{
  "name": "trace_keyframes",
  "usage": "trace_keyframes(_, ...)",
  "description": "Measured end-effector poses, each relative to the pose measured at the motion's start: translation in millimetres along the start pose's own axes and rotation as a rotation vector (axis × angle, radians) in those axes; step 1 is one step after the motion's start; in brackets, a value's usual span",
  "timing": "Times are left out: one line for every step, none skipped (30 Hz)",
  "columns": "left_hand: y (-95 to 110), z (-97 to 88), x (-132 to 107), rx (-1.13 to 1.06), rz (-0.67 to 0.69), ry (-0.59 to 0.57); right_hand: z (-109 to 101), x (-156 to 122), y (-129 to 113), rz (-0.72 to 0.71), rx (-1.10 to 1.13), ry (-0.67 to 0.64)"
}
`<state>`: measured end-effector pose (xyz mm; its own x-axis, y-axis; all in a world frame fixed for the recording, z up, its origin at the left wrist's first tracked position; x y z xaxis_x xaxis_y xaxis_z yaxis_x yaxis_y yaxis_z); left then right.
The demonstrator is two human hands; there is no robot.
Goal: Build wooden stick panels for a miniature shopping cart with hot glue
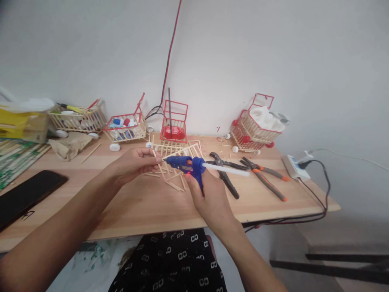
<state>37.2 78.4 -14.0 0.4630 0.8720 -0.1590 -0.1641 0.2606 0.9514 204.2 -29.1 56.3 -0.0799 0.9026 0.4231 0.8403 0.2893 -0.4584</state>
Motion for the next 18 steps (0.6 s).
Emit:
trace_keyframes(0.0,0.4,-0.3,0.003,-0.001,-0.001,-0.1,0.2,0.3,0.000,-0.004,0.003)
trace_keyframes(0.3,0.8,-0.5,0.006,0.001,-0.003,-0.1,0.3,0.6,-0.001,-0.008,0.003)
trace_keyframes(0.6,1.4,-0.5,0.010,0.004,-0.008,0.1,0.4,0.6,-0.003,-0.012,0.002)
trace_keyframes(0.9,2.0,-0.5,0.013,0.007,-0.012,0.3,0.5,0.5,-0.006,-0.015,0.001)
trace_keyframes(1.2,2.4,-0.4,0.015,0.010,-0.017,0.3,0.5,0.5,-0.007,-0.018,0.002)
trace_keyframes(1.5,2.6,-0.3,0.014,0.013,-0.019,0.3,0.5,0.7,-0.006,-0.021,0.003)
trace_keyframes(1.5,2.7,-0.1,0.014,0.013,-0.021,0.3,0.5,0.9,-0.005,-0.023,0.004)
trace_keyframes(1.4,2.6,0.0,0.014,0.012,-0.022,0.4,0.6,1.3,-0.003,-0.026,0.004)
trace_keyframes(1.3,2.4,0.1,0.013,0.010,-0.021,0.3,0.6,1.6,-0.001,-0.027,0.005)
trace_keyframes(1.3,2.1,0.1,0.012,0.009,-0.018,0.3,0.7,1.8,0.001,-0.028,0.005)
trace_keyframes(1.3,1.9,0.1,0.010,0.009,-0.016,0.3,0.7,1.8,0.001,-0.028,0.006)
trace_keyframes(1.3,1.8,0.1,0.009,0.008,-0.016,0.2,0.7,1.6,0.001,-0.030,0.007)
trace_keyframes(1.3,1.8,0.0,0.008,0.009,-0.016,0.0,0.6,1.1,-0.001,-0.033,0.009)
trace_keyframes(1.4,2.0,-0.2,0.008,0.009,-0.016,-0.2,0.5,0.7,-0.003,-0.036,0.011)
trace_keyframes(1.5,2.2,-0.3,0.009,0.010,-0.018,-0.3,0.3,0.4,-0.004,-0.039,0.012)
trace_keyframes(1.8,2.4,-0.6,0.009,0.012,-0.017,-0.1,0.1,0.2,-0.005,-0.043,0.011)
trace_keyframes(2.0,2.3,-0.8,0.010,0.013,-0.016,0.2,0.0,0.2,-0.006,-0.045,0.008)
trace_keyframes(2.1,2.2,-1.0,0.009,0.013,-0.013,0.6,0.0,0.4,-0.006,-0.047,0.006)
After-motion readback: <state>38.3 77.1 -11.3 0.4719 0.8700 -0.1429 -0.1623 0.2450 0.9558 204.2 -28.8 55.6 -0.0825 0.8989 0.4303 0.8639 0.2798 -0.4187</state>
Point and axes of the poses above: each hand's wrist, its own x-axis towards the middle knuckle, its own z-axis out of the palm, y = z × x, the point moved 9 cm from there along x, towards the middle knuckle, and after that the axes turned 4 degrees about -y, right-handed, at the moved point
